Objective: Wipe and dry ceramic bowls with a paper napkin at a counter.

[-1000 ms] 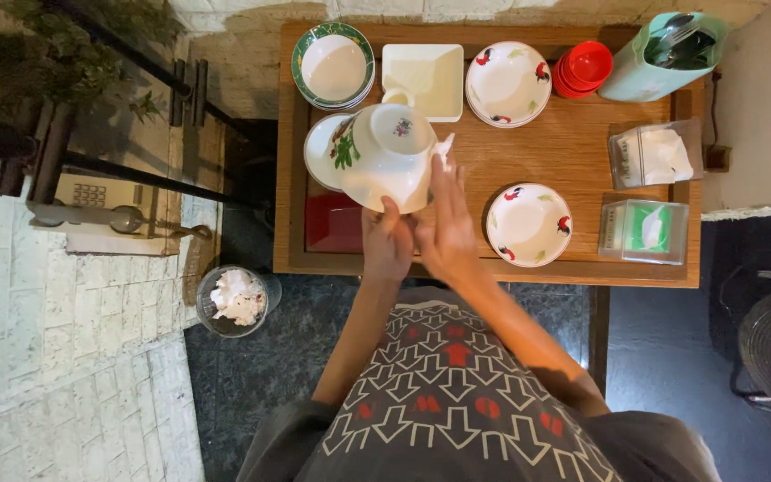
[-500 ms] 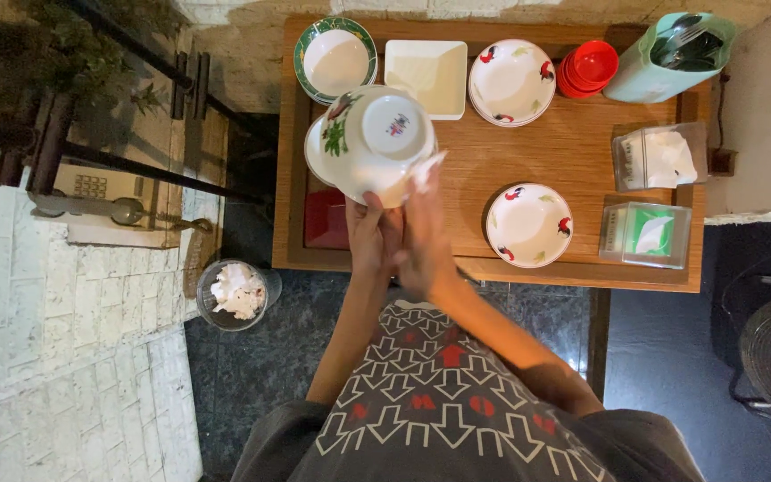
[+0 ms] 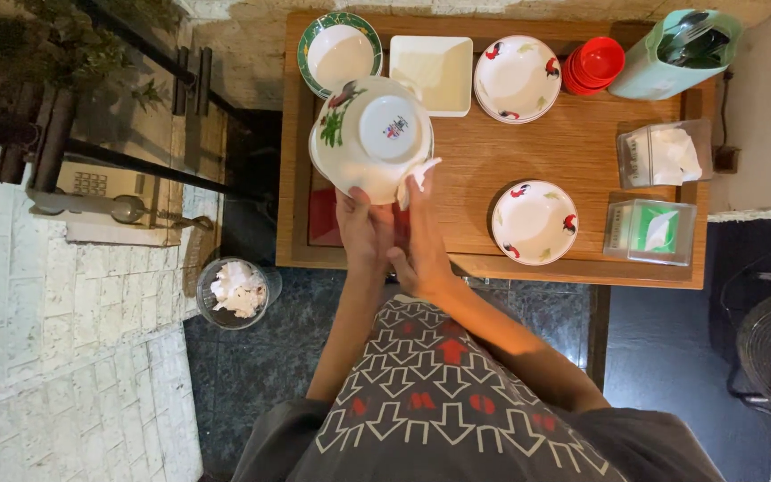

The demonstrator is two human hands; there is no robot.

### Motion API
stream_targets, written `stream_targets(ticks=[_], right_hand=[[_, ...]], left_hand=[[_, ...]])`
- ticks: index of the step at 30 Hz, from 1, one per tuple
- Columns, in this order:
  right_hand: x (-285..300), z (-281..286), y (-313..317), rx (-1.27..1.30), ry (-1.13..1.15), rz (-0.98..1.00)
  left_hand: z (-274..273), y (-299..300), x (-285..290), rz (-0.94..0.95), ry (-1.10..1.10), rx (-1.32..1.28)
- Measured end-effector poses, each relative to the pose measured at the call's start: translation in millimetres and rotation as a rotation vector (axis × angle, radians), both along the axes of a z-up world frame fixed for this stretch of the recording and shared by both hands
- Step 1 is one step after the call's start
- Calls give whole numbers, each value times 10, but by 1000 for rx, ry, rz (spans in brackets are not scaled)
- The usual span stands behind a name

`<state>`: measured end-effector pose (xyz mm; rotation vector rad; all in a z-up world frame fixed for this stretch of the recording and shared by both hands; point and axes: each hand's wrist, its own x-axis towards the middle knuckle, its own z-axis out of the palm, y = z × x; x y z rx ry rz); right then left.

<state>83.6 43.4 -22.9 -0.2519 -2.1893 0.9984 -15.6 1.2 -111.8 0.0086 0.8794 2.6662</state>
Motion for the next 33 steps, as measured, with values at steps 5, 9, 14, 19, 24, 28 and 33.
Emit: stream_targets(ticks=[5, 9, 14, 19, 24, 28, 33], right_hand=[[-230, -219, 377, -220, 65, -53], [-188, 284, 508, -274, 105, -32], [-86, 136, 233, -329, 92, 8], [-144, 152, 552, -393, 61, -7], [-56, 47, 962, -208, 66, 1], [-37, 634, 1022, -77, -30, 137], [-118, 250, 1024, 136, -8, 36]], left_hand=[[542, -154, 33, -114, 51, -29], [691, -207, -11, -179, 103, -101], [514, -250, -142, -188, 122, -104], [495, -311, -85, -267, 177, -163], [624, -268, -82, -362, 355, -291], [764, -272, 3, -428, 614, -575], [656, -168, 12, -474, 732, -734]])
